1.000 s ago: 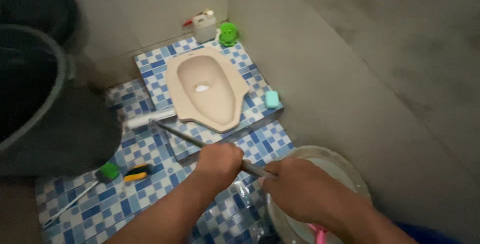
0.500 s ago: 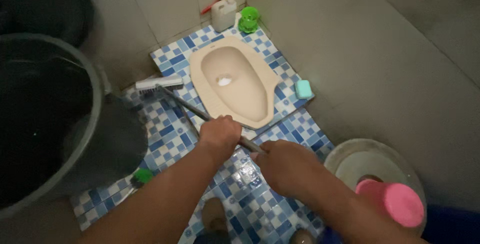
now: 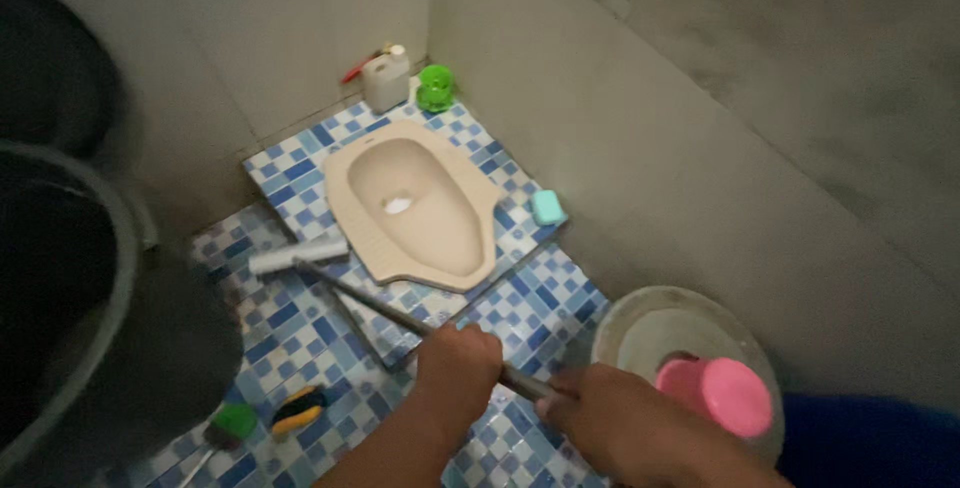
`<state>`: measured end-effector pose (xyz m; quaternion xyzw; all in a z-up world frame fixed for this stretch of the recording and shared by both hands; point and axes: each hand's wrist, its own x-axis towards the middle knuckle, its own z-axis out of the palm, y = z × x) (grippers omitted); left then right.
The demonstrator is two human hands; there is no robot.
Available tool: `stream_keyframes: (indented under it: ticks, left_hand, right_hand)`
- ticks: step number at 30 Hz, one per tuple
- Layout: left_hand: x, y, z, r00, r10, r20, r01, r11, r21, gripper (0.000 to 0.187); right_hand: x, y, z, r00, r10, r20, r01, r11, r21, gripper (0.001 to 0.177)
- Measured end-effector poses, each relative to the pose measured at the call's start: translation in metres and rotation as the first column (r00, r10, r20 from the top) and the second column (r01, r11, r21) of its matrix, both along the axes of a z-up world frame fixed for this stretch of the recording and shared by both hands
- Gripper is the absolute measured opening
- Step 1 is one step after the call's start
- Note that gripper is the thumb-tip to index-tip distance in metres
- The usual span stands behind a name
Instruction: The person cleans a bathroom floor and fixtures using a squeegee and a pink scoop. They pour water from a bucket into a squat toilet, then use the squeegee to push water across the floor and into the toilet. The person also uses a blue basin to pour water and continues squeegeeing the floor and toilet area.
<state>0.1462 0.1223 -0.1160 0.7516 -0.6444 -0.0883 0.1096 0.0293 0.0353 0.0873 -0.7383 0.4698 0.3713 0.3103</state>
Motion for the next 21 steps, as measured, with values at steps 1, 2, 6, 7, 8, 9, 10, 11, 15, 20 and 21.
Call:
stream_keyframes:
  ticks: [1,2,6,7,8,9,10,11,15,20,21]
  left_hand:
    - [-0.009,-0.001,0.005,0.999,0.006,-0.047,-0.005,1.000,0.027,0.007]
    - [-0.016,0.000,0.012,0.996,0.011,-0.089,-0.006,0.998,0.056,0.008]
    - [-0.030,-0.004,0.048,0.990,0.014,-0.139,0.017,0.976,0.215,0.009]
    - [-0.033,-0.005,0.056,0.990,0.031,-0.136,-0.012,0.990,0.138,0.013]
    - [-0.037,-0.004,0.064,0.989,0.048,-0.138,-0.039,0.997,0.068,0.018]
    - [-0.042,-0.002,0.071,0.988,0.065,-0.142,-0.066,0.998,-0.002,0.023]
    - [-0.046,-0.001,0.076,0.989,0.067,-0.129,-0.073,0.996,-0.044,0.022]
    - [-0.049,0.000,0.080,0.991,0.069,-0.115,-0.079,0.993,-0.085,0.021]
    - [-0.056,-0.011,0.086,0.994,0.071,-0.084,-0.086,0.976,-0.198,0.026]
    - [-0.043,-0.027,0.075,0.995,-0.026,-0.092,0.019,0.997,-0.074,0.020]
    - [-0.034,-0.033,0.072,0.994,-0.067,-0.087,0.066,0.998,-0.018,0.019]
  right_hand:
    - [-0.008,-0.002,0.004,0.999,0.005,-0.043,-0.006,1.000,-0.002,0.039]
    - [-0.016,-0.003,0.008,0.999,0.001,-0.041,0.000,1.000,0.027,0.039]
    - [-0.041,-0.003,0.028,0.999,0.042,0.028,-0.042,0.999,-0.002,0.041]
    - [-0.046,-0.003,0.034,0.996,0.069,0.056,-0.067,0.997,-0.045,0.044]
    - [-0.050,-0.003,0.041,0.995,0.075,0.061,-0.072,0.996,-0.049,0.043]
    - [-0.052,-0.006,0.048,0.995,0.080,0.067,-0.076,0.996,-0.053,0.042]
    - [-0.055,-0.009,0.055,0.994,0.087,0.073,-0.082,0.995,-0.064,0.042]
    - [-0.057,-0.010,0.059,0.997,0.066,0.029,-0.064,0.996,-0.063,0.043]
    - [-0.071,-0.011,0.056,0.998,0.054,0.040,-0.049,0.994,-0.101,0.047]
    - [-0.076,-0.009,0.036,0.974,0.030,0.223,0.008,0.986,-0.168,0.045]
    - [-0.066,-0.009,0.036,0.987,-0.024,0.160,0.049,0.986,-0.157,0.044]
